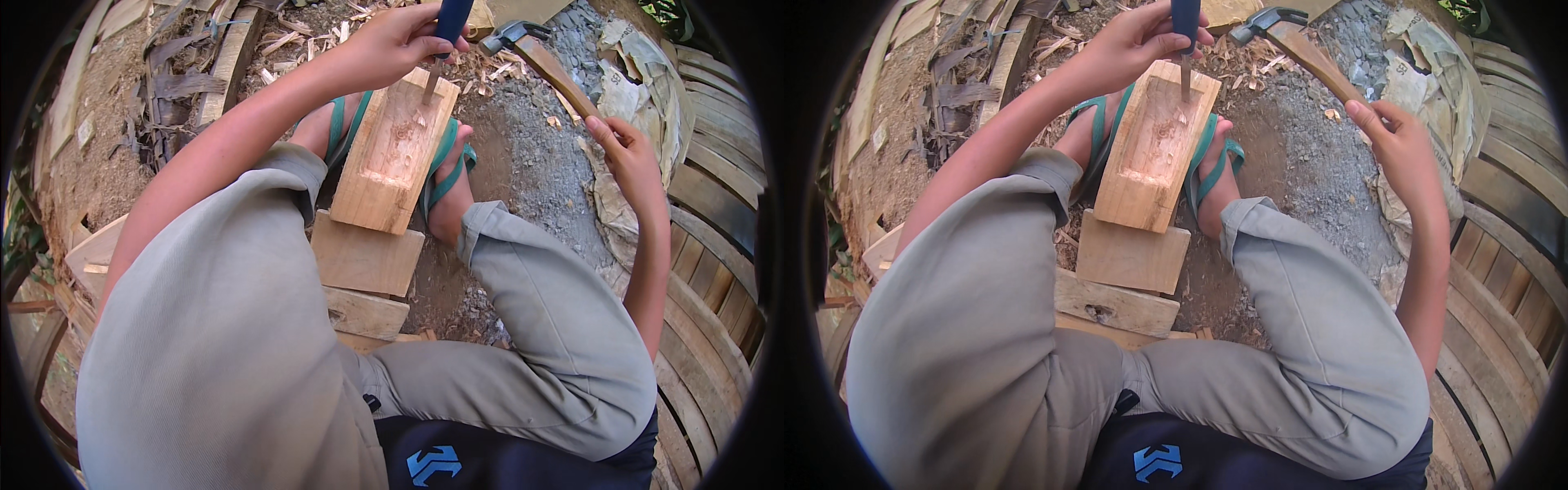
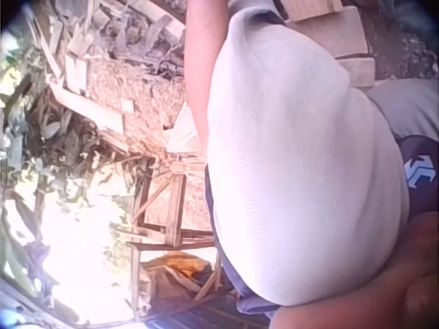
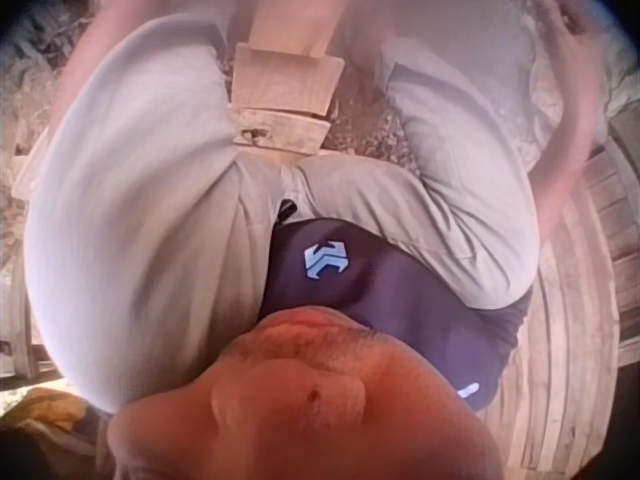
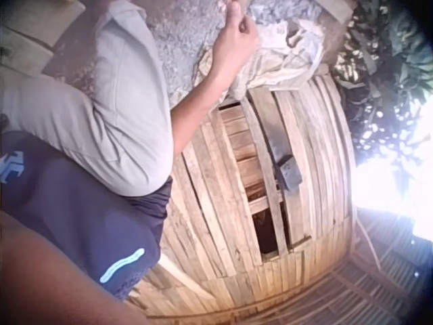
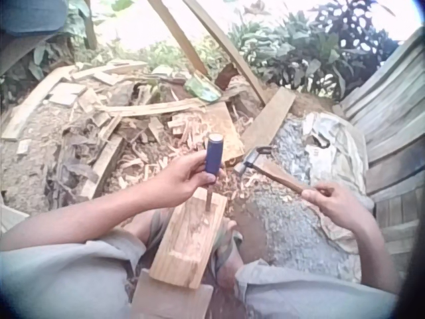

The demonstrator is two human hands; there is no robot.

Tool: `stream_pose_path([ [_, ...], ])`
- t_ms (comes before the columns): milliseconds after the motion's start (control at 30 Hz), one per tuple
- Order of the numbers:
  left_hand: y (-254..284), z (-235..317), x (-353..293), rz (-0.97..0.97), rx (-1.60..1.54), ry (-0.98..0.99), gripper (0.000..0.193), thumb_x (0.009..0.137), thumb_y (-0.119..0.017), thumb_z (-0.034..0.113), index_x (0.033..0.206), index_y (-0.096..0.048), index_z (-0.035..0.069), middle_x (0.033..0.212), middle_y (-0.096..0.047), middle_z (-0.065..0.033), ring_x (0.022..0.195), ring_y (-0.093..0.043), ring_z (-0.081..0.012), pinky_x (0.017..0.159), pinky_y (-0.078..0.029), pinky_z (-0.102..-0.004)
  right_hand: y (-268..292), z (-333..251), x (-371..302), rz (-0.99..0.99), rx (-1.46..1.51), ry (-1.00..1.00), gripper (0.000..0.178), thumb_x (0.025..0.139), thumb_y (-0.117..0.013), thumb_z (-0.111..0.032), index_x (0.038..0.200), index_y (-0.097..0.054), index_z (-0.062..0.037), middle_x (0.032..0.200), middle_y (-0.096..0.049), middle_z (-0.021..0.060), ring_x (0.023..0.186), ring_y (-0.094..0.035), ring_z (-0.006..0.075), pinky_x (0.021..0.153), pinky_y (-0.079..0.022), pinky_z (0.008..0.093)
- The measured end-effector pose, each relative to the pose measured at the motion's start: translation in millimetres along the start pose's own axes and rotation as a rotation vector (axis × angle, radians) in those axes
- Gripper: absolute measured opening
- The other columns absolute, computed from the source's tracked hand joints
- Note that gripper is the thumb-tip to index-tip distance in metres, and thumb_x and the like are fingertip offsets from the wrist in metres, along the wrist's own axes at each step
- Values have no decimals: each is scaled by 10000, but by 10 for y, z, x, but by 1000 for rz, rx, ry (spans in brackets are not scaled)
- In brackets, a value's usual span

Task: The person carves a hollow section into a block of wood using a chisel and a hammer, then fits a second piece of wood into the carved slot.

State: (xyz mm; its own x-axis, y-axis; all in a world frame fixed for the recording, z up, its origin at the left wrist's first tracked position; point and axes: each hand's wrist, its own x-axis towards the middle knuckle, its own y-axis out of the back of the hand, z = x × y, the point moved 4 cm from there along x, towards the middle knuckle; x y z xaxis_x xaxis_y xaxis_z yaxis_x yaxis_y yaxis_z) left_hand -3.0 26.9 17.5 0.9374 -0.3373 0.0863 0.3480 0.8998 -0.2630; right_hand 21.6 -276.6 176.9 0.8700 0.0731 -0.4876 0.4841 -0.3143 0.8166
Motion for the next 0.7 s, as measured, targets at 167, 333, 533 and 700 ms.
stream_pose_path([
  [167,-39,71,-20,-22,76,-12,272,984,-510,-84,1247,-528,-19,1117,-655,-89,1064,-641,-163,948,-531,-317,43,-17,12,14,0,14,502,936,-691,-527,912,-716,-27,635,-439,-62,590,-398,56,536,-289,263],
  [333,-91,160,-38,-52,71,-9,281,981,-506,-83,1255,-525,-25,1119,-652,-97,1073,-644,-174,967,-532,-326,79,-30,4,35,-18,35,498,948,-679,-520,941,-733,-24,637,-435,-59,588,-395,58,534,-288,266],
  [533,-128,145,-32,-69,70,8,304,979,-508,-81,1278,-521,-25,1106,-644,-94,1078,-640,-179,979,-529,-332,65,-69,-28,38,-41,20,497,947,-679,-515,947,-737,-22,635,-435,-56,588,-397,59,534,-291,267],
  [700,-132,60,-38,-71,56,-4,318,979,-517,-77,1291,-520,-20,1115,-646,-90,1091,-636,-174,988,-521,-327,69,-77,-31,33,-37,21,491,946,-681,-512,935,-733,-24,636,-437,-61,585,-393,56,532,-290,266],
])
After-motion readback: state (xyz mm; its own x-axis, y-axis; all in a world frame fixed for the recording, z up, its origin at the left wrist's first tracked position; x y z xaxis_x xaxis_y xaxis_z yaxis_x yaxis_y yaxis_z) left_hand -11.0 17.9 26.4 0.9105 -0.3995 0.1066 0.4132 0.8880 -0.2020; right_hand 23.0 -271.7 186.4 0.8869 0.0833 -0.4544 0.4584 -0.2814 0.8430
